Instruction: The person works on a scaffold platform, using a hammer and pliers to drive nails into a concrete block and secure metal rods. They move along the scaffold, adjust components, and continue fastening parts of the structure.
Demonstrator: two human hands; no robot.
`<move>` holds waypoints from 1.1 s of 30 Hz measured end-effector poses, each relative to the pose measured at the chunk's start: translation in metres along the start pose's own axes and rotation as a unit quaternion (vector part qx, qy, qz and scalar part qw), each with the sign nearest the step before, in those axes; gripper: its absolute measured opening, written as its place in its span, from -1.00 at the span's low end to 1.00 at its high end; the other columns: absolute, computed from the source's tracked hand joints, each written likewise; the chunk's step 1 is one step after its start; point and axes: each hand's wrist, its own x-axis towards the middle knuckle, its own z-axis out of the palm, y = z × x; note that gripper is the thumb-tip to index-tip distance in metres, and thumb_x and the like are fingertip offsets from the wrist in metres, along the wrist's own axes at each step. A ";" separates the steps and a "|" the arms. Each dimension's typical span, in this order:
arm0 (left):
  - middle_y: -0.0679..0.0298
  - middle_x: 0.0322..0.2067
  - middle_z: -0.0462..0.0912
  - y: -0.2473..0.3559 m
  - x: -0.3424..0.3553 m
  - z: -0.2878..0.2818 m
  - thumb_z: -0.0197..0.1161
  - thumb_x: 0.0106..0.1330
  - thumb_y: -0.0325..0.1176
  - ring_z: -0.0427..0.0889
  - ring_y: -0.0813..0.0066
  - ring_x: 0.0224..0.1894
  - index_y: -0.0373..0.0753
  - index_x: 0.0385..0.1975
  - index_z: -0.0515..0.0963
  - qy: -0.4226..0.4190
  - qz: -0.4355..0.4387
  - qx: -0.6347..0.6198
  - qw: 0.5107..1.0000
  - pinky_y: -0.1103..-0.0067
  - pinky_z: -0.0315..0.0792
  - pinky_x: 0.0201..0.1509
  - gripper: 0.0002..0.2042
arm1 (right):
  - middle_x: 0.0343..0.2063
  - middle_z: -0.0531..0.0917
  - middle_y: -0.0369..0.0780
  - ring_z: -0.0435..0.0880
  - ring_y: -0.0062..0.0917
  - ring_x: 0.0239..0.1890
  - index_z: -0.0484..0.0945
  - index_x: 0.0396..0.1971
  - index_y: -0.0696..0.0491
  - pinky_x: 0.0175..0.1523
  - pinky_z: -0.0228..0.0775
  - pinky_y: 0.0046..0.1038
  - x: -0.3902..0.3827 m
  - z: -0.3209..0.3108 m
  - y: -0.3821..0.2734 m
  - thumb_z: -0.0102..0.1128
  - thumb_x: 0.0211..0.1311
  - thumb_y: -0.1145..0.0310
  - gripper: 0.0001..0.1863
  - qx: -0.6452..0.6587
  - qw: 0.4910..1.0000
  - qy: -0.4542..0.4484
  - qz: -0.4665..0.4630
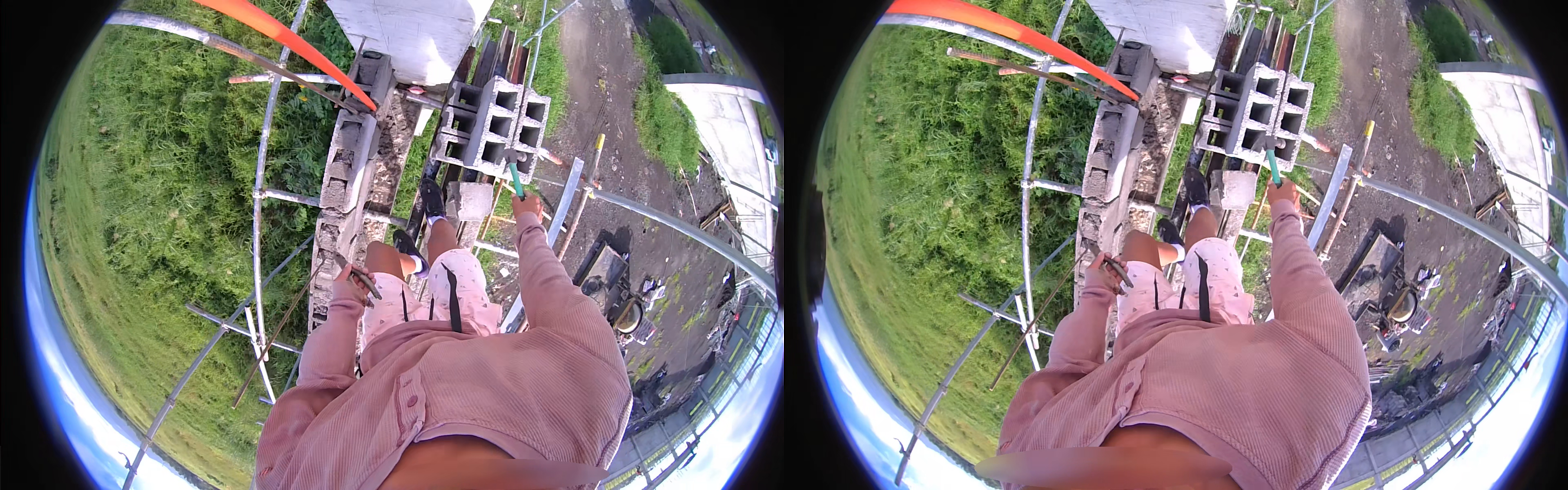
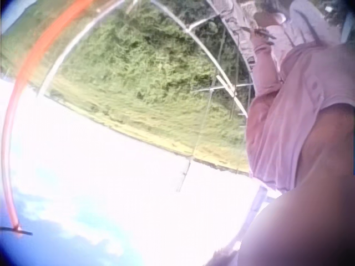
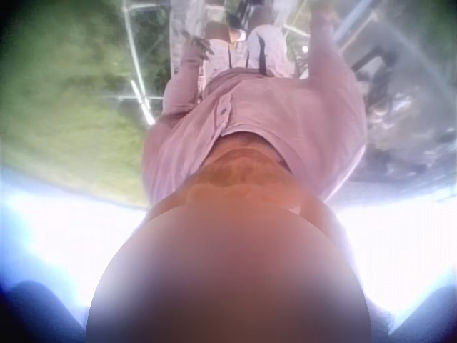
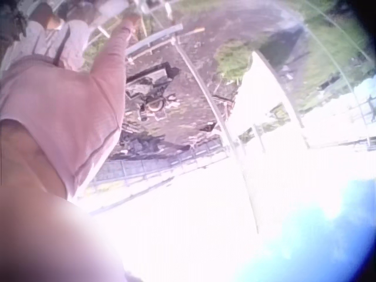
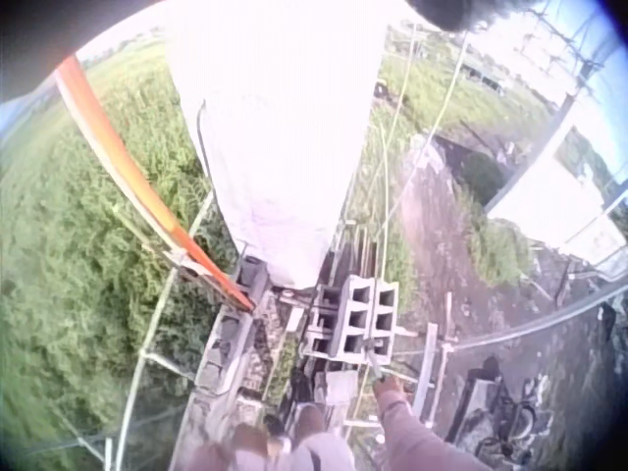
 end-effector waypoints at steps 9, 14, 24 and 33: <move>0.17 -0.31 0.60 0.002 0.162 0.092 0.15 0.50 -0.23 0.66 0.17 -0.17 -0.25 -0.23 0.51 -0.127 -0.091 0.062 0.986 0.20 0.65 0.11 -0.80 | -0.05 0.73 -0.17 0.70 -0.19 0.01 0.62 0.12 -0.19 0.09 0.50 -0.17 0.147 0.112 -0.009 0.28 0.25 -0.05 -0.52 -0.026 0.992 0.120 0.003; 0.29 -0.38 0.60 -0.009 0.249 0.134 0.29 0.41 -0.16 0.67 0.31 -0.28 -0.19 -0.32 0.55 -0.075 -0.043 0.147 0.985 0.36 0.61 -0.09 -0.77 | -0.03 0.65 -0.33 0.59 -0.31 0.11 0.61 0.10 -0.21 0.15 0.36 0.00 0.179 0.153 0.031 0.29 0.25 0.00 -0.56 -0.048 0.970 0.213 -0.110; 0.29 -0.51 0.52 0.006 0.483 0.214 0.34 0.37 -0.34 0.63 0.26 -0.34 -0.21 -0.44 0.48 -0.283 0.035 0.119 0.951 0.33 0.55 -0.13 -0.81 | -0.18 0.69 -0.15 0.65 -0.36 -0.17 0.67 -0.02 0.10 -0.05 0.49 -0.35 0.144 0.170 -0.101 0.11 0.45 0.29 -0.72 0.161 0.864 0.334 -0.340; 0.33 -0.67 0.52 0.020 0.594 0.263 0.49 0.23 -0.26 0.46 0.47 -0.63 -0.25 -0.54 0.51 -0.074 0.224 0.449 0.862 0.47 0.41 -0.46 -0.71 | -0.51 0.58 -0.30 0.48 -0.63 -0.57 0.65 -0.16 0.16 -0.55 0.32 -0.50 0.229 0.293 -0.465 0.09 0.44 0.17 -0.66 0.436 0.830 -0.108 -0.332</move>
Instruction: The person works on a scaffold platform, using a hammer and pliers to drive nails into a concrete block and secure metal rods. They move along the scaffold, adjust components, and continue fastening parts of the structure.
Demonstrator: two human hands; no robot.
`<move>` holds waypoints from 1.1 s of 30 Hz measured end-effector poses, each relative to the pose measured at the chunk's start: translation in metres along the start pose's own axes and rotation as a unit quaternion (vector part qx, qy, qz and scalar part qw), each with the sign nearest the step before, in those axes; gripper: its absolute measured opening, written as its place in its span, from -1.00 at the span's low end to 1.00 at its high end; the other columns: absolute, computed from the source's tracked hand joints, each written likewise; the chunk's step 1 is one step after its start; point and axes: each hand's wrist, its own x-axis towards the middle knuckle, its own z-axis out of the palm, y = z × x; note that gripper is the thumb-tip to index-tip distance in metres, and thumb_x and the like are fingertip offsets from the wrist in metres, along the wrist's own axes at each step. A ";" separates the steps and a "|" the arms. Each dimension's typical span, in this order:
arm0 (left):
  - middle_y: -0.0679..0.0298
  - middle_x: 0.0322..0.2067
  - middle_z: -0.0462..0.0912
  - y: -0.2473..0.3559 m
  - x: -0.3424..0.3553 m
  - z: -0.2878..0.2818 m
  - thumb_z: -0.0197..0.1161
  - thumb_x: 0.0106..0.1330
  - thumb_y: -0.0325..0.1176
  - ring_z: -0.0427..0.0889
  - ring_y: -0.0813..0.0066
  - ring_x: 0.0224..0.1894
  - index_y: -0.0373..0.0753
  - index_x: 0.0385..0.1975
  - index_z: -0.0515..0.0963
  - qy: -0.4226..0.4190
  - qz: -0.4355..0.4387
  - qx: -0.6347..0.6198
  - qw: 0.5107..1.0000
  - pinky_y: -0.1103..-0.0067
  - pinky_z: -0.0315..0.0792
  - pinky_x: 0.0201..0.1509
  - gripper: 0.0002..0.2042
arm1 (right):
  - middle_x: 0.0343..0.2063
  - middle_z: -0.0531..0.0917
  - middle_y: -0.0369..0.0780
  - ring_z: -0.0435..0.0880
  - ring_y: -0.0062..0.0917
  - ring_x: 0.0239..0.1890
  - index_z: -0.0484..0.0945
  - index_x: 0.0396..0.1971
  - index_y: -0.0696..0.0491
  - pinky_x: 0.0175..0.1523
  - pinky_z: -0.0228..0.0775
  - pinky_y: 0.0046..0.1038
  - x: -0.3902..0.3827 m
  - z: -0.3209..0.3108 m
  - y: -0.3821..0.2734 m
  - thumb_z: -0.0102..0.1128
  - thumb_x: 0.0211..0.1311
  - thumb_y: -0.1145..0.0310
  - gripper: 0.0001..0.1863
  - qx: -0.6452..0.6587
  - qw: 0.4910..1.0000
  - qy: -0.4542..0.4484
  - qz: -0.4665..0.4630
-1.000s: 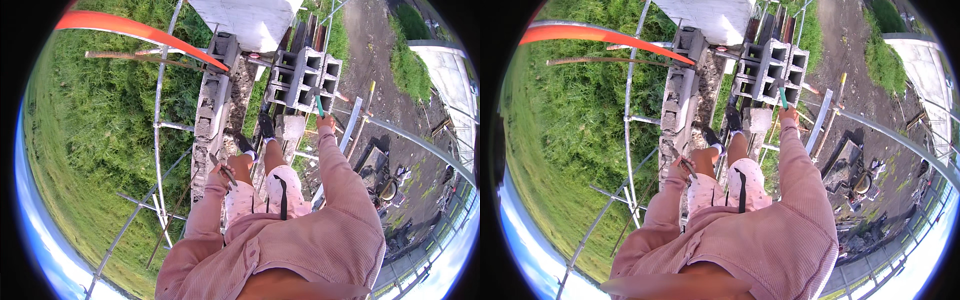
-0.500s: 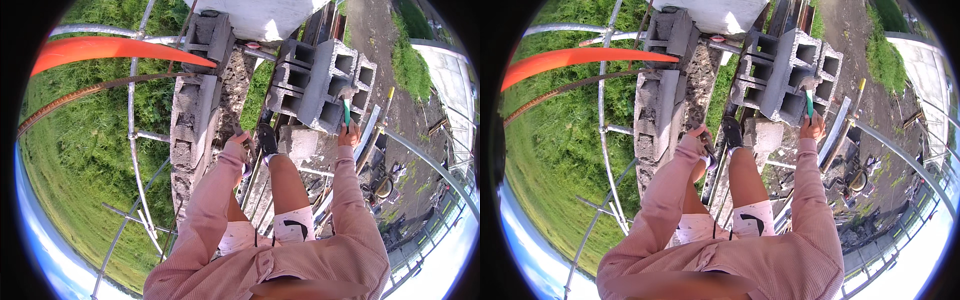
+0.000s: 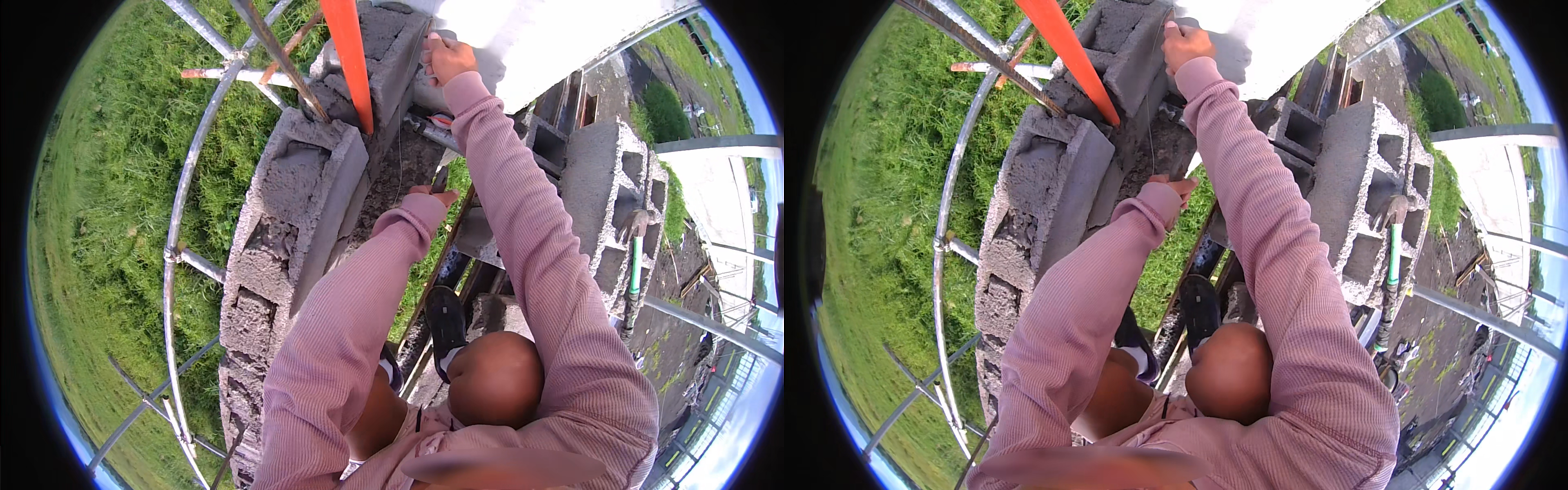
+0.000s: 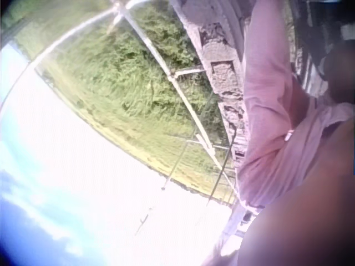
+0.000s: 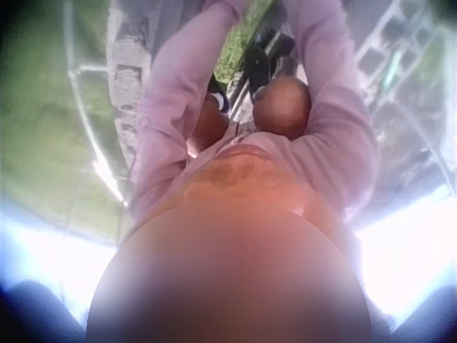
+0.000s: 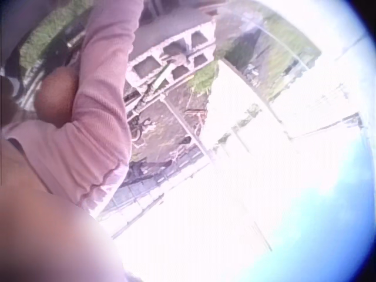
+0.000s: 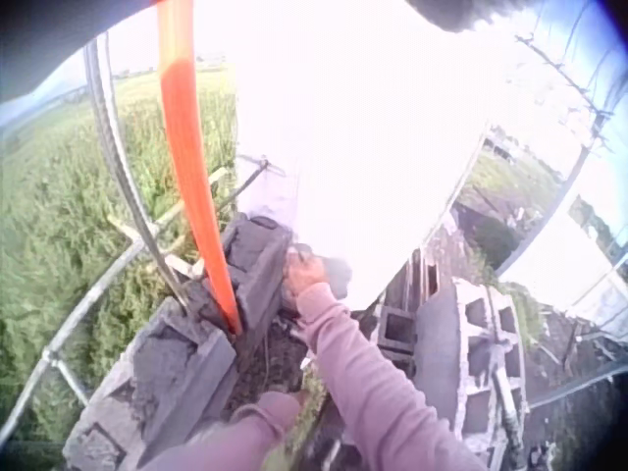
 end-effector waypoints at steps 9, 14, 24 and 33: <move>0.06 -0.16 0.68 -0.004 -0.037 -0.039 0.48 0.13 0.01 0.65 0.26 -0.07 -0.34 -0.02 0.53 -0.113 -0.020 0.233 0.966 0.42 0.45 0.12 -0.41 | -0.66 0.36 -0.32 0.20 -0.63 -0.72 0.43 -0.45 0.07 -0.65 -0.04 -0.50 0.030 0.011 -0.003 0.06 0.44 0.28 -0.75 0.243 0.966 -0.076 0.046; 0.07 -0.20 0.70 -0.017 -0.043 -0.041 0.49 0.14 0.01 0.67 0.31 -0.10 -0.33 -0.07 0.58 -0.052 -0.012 0.216 0.975 0.42 0.47 0.11 -0.46 | -0.67 0.37 -0.35 0.16 -0.61 -0.74 0.45 -0.47 0.02 -0.64 -0.04 -0.50 0.036 0.012 -0.003 0.05 0.43 0.34 -0.78 0.281 0.954 -0.067 0.085; 0.09 -0.23 0.73 -0.016 -0.048 -0.055 0.50 0.15 -0.03 0.69 0.29 -0.10 -0.27 -0.15 0.63 -0.056 -0.002 0.223 0.973 0.42 0.47 0.12 -0.55 | -0.76 0.35 -0.37 0.23 -0.61 -0.77 0.46 -0.58 0.02 -0.66 -0.04 -0.46 0.034 0.014 -0.009 0.13 0.33 0.34 -0.75 0.256 0.962 -0.046 0.083; 0.30 -0.57 0.62 -0.031 -0.055 -0.051 0.47 0.19 -0.09 0.53 0.51 -0.55 -0.24 -0.45 0.62 -0.017 0.013 0.157 0.987 0.47 0.41 -0.37 -0.68 | -0.72 0.25 -0.41 0.18 -0.61 -0.71 0.40 -0.50 -0.03 -0.58 0.01 -0.47 0.030 0.007 -0.005 -0.04 0.44 0.31 -0.75 0.263 0.956 -0.096 0.088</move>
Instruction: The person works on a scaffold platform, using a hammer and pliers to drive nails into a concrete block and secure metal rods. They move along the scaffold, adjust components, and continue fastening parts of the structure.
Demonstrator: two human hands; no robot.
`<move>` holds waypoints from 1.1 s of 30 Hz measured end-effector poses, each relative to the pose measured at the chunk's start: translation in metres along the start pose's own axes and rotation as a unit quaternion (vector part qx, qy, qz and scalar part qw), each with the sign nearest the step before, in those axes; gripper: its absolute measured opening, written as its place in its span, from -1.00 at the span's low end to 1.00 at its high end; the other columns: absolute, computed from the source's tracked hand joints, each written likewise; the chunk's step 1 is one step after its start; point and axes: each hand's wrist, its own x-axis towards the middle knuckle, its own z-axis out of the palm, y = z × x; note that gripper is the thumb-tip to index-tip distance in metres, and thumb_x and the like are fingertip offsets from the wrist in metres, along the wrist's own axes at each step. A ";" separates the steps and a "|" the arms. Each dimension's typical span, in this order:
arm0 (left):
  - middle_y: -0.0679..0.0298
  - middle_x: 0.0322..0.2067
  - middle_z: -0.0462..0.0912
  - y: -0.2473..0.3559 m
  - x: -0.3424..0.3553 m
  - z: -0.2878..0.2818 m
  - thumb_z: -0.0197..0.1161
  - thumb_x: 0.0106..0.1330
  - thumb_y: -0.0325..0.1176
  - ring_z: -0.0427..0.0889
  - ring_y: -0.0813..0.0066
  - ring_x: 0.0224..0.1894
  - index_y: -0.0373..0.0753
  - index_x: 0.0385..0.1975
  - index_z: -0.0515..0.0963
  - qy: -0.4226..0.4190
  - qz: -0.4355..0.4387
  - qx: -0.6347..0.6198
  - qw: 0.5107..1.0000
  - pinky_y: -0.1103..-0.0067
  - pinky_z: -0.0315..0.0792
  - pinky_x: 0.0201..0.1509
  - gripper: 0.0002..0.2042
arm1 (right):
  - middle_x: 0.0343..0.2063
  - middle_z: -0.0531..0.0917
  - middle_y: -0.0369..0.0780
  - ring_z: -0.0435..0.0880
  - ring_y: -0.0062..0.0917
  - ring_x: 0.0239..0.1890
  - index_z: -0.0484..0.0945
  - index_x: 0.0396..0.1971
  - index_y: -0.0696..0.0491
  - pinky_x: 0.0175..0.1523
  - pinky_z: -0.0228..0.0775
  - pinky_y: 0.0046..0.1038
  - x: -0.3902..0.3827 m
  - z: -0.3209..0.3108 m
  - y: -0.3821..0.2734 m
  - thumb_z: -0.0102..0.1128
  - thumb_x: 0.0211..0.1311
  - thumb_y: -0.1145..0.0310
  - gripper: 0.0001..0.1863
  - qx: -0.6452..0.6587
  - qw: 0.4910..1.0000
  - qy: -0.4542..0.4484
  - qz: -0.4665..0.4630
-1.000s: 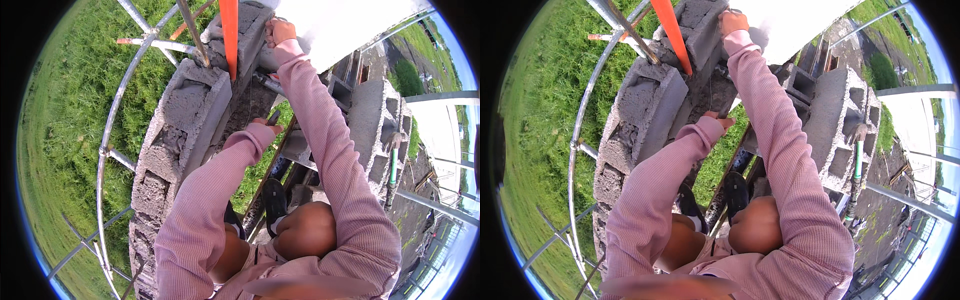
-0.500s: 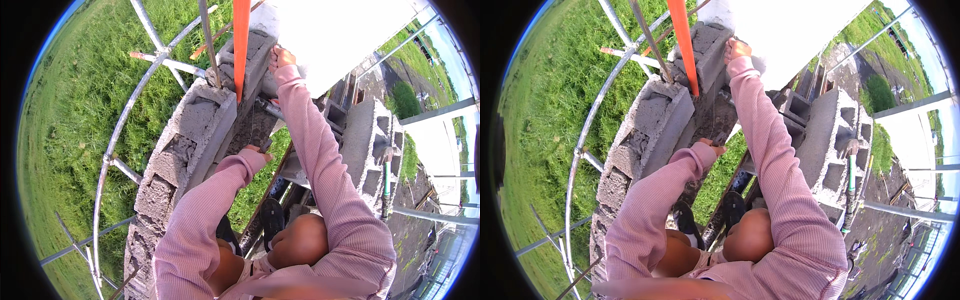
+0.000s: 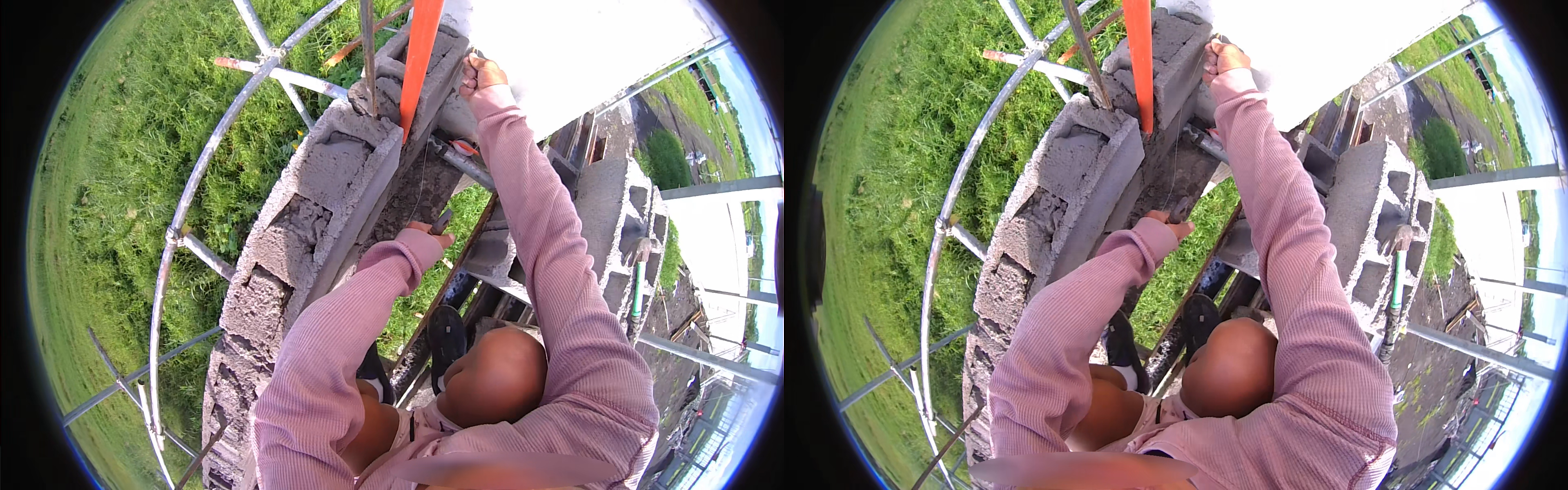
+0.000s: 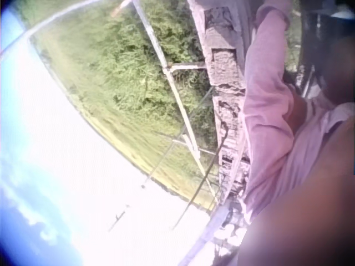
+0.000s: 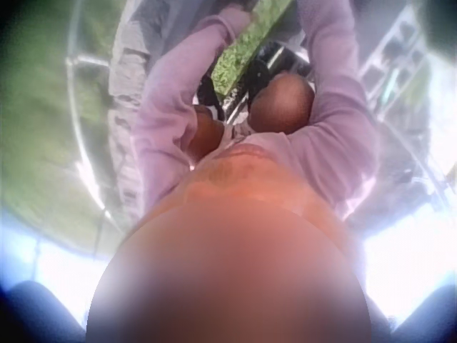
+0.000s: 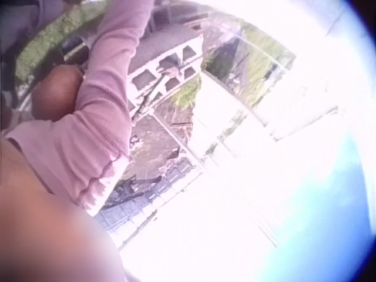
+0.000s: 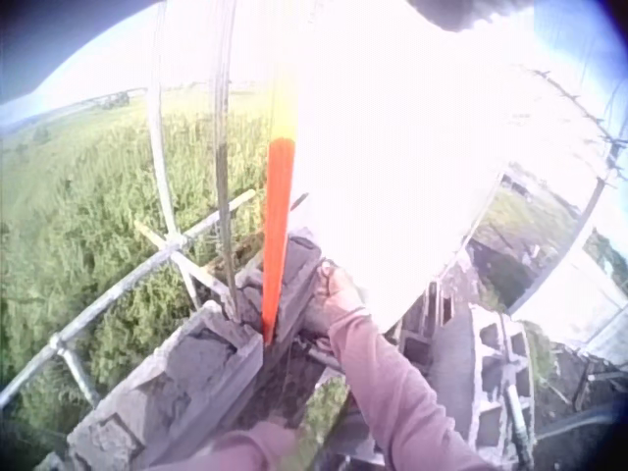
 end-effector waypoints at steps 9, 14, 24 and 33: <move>0.11 -0.30 0.72 0.025 -0.014 -0.006 0.48 0.18 -0.01 0.68 0.31 -0.21 -0.26 -0.15 0.66 0.061 -0.014 0.031 0.998 0.40 0.50 -0.01 -0.57 | -0.73 0.25 -0.40 0.16 -0.62 -0.72 0.45 -0.48 0.01 -0.60 -0.02 -0.49 0.002 0.008 0.004 0.05 0.43 0.36 -0.79 0.030 0.999 0.028 0.001; 0.02 -0.21 0.73 0.035 -0.009 -0.005 0.39 0.26 -0.03 0.71 0.24 -0.07 -0.27 -0.13 0.64 -0.014 0.011 0.066 0.998 0.35 0.49 0.12 -0.59 | -0.76 0.33 -0.38 0.23 -0.62 -0.75 0.52 -0.54 0.06 -0.65 -0.02 -0.46 0.004 0.006 0.016 0.18 0.31 0.36 -0.79 0.051 0.996 0.045 -0.051; 0.05 -0.08 0.73 0.031 0.005 0.009 0.33 0.29 0.07 0.69 0.18 0.03 -0.23 -0.05 0.62 0.016 -0.012 0.034 0.999 0.35 0.44 0.22 -0.52 | -0.71 0.45 -0.35 0.32 -0.58 -0.71 0.56 -0.60 0.07 -0.56 0.14 -0.40 0.013 0.010 0.016 0.24 0.22 0.36 -0.79 0.037 0.987 0.139 -0.068; 0.02 -0.24 0.74 0.046 -0.007 0.012 0.25 0.37 0.05 0.72 0.06 -0.07 -0.20 -0.13 0.66 0.109 0.003 0.047 0.993 0.26 0.50 0.08 -0.60 | -0.71 0.34 -0.45 0.23 -0.72 -0.72 0.51 -0.58 0.04 -0.59 0.00 -0.53 -0.055 0.004 0.034 0.16 0.32 0.32 -0.74 0.012 0.985 0.148 -0.085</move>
